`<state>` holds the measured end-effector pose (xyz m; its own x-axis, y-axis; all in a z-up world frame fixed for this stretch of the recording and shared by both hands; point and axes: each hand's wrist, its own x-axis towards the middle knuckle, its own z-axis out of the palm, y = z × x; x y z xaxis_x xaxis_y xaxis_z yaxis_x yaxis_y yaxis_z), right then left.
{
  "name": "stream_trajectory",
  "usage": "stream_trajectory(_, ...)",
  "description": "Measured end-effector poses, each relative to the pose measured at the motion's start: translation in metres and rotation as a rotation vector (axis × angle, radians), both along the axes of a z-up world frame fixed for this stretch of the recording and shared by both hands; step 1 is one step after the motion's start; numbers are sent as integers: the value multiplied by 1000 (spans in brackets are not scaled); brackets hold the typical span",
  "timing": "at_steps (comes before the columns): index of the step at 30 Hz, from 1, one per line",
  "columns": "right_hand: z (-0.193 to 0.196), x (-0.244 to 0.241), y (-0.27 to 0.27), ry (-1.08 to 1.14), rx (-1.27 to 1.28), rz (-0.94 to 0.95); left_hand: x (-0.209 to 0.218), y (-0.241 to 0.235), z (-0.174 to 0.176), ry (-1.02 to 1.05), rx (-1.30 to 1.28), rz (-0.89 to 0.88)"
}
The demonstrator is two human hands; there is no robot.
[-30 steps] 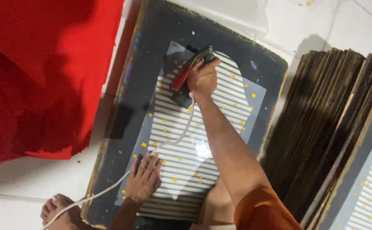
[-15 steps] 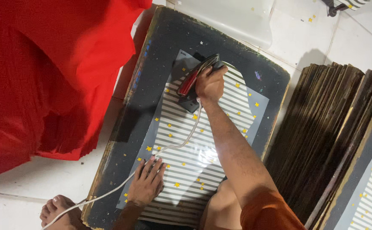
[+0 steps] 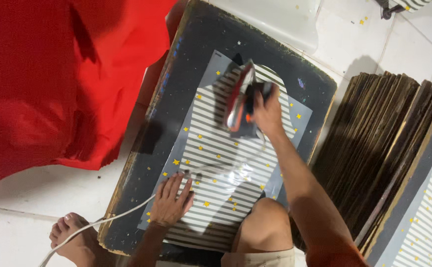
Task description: The person irons a striped shirt with yellow stars that is laid out on a flat board. They use an electric iron to press the fabric, moving it back and forth across the shirt. The person also adjusts the shirt and the board during the process.
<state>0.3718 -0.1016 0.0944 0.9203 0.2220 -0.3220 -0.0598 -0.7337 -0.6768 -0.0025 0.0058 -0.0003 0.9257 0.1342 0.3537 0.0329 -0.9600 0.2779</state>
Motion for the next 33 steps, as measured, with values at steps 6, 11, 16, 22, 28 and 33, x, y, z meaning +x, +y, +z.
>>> stream_trajectory(6, 36, -66, -36, 229, -290, 169, 4, 0, 6, -1, 57, 22)
stream_trajectory(11, -28, -64, -41, -121, -221, 384, 5, -1, 5, 23, 49, 48)
stream_trajectory(16, -40, -32, 1, -194, -278, 353, 9, -2, 14, -12, 14, 51)
stream_trajectory(22, -41, -29, 4, -259, -257, 348, 10, -3, 9, 38, 7, 54)
stream_trajectory(28, -25, -31, 9, -169, -227, 321, 6, -4, 5, 32, 1, 27)
stream_trajectory(33, -40, -29, 3, -274, -273, 348, -4, -9, -11, 25, -3, -1)
